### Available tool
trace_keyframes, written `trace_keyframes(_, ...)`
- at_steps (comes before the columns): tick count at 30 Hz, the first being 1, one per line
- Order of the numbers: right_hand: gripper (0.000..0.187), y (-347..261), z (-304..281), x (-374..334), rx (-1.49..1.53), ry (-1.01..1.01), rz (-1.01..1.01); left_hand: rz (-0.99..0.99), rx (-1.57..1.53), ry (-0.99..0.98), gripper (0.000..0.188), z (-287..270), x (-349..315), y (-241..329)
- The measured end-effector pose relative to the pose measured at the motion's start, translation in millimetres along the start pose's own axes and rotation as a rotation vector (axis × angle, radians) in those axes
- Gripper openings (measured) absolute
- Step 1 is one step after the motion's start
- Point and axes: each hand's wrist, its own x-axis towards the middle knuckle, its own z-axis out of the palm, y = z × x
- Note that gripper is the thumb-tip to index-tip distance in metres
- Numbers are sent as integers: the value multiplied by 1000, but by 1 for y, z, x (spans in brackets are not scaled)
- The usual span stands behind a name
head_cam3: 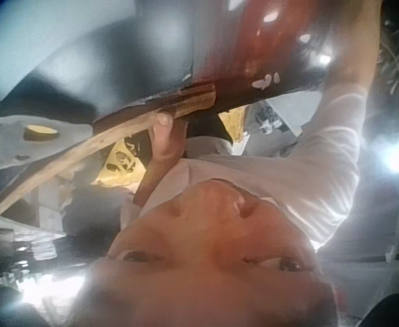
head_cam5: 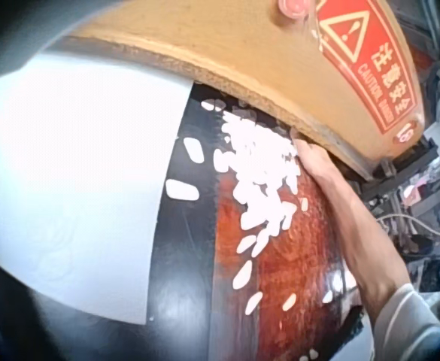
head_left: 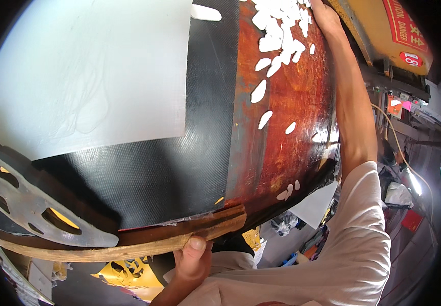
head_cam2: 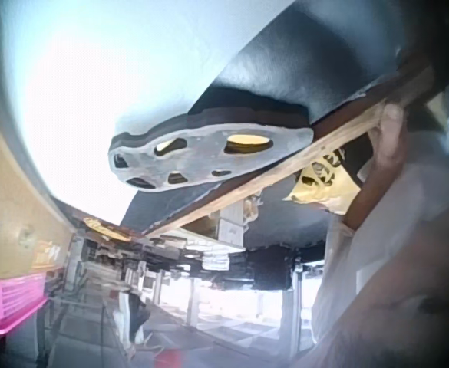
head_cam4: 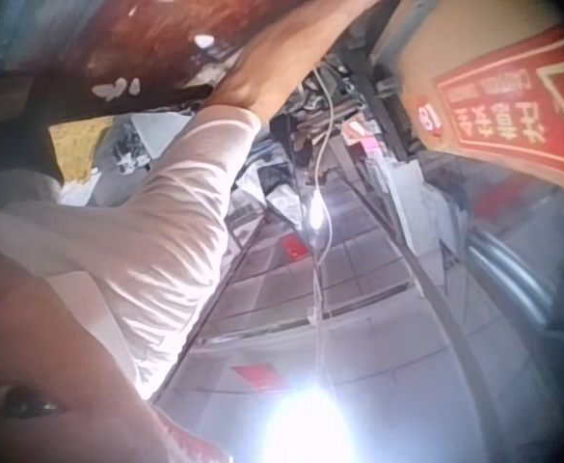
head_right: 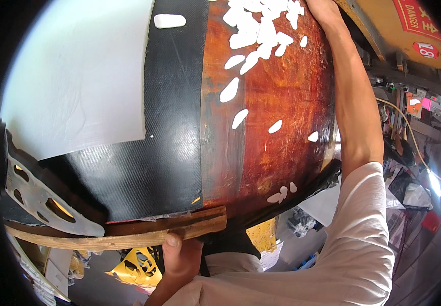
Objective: The person removes small white cutouts from a wooden work surface and places them into a black bag. Then the person lays a yellow sheet with cut-out characters on the table and removes the inner pieces from the cutouts, placing them into the bag.
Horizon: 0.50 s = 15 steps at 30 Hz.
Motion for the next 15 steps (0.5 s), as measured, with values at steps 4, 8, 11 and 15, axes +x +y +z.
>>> trace_keyframes(4, 72, -22, -6, -20, 245, -358, 68, -28, 47, 29, 101, -1, -4, -3)
trace_keyframes(8, 64, -22, -36, -77, 222, -312, -652, -46, 86, 46, 101, -10, -12, -11)
trace_keyframes(11, 70, 4, -44, -87, 113, -170, -545, -50, 35, 45, 103, -15, -20, -19)
trace_keyframes(15, 76, 59, -23, -32, 119, -125, -135, -34, -29, 116, 107, -11, -22, -32)
